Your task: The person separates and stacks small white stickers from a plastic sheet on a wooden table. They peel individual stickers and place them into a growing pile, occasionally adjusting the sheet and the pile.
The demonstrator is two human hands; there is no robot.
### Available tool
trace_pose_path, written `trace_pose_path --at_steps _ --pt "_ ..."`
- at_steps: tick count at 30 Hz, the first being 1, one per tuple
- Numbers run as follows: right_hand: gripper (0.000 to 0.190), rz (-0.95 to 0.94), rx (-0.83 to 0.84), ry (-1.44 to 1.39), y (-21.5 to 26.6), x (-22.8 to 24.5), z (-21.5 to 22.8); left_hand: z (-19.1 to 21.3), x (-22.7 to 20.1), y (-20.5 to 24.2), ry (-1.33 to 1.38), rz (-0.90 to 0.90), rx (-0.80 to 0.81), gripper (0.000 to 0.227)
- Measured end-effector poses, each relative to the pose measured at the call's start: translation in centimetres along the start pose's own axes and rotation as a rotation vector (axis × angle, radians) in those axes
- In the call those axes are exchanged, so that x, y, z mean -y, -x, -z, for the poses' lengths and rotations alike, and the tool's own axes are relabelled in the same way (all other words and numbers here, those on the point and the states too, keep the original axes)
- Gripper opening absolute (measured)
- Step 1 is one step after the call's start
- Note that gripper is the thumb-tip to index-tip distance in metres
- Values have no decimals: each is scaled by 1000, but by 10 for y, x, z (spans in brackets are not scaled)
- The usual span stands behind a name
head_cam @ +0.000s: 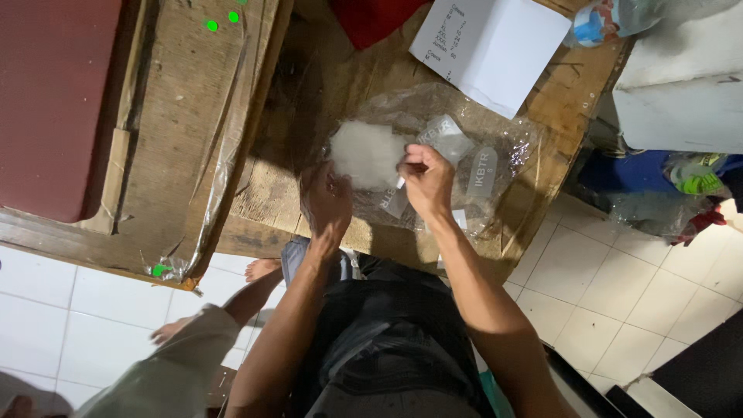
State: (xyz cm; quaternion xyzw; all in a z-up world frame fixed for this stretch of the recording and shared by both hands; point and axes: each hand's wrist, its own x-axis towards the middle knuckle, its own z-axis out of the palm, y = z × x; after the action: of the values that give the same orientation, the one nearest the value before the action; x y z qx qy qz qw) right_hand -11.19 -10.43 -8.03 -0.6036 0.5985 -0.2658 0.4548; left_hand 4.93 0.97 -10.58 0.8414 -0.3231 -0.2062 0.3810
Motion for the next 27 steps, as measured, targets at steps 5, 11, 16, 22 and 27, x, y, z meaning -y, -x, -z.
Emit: trace_pose_path --at_steps 5,11,16,22,27 --pt "29 -104 61 -135 6 22 32 30 -41 1 58 -34 -33 38" --pt "23 -218 111 -362 24 52 48 59 -101 10 340 193 221 59" --pt "24 -196 167 -384 35 60 45 35 -104 13 903 468 472 48" --pt "28 -93 169 -347 41 59 49 30 -106 10 997 585 445 20" --pt "39 81 194 -51 43 47 49 16 -88 21 1142 654 354 19"
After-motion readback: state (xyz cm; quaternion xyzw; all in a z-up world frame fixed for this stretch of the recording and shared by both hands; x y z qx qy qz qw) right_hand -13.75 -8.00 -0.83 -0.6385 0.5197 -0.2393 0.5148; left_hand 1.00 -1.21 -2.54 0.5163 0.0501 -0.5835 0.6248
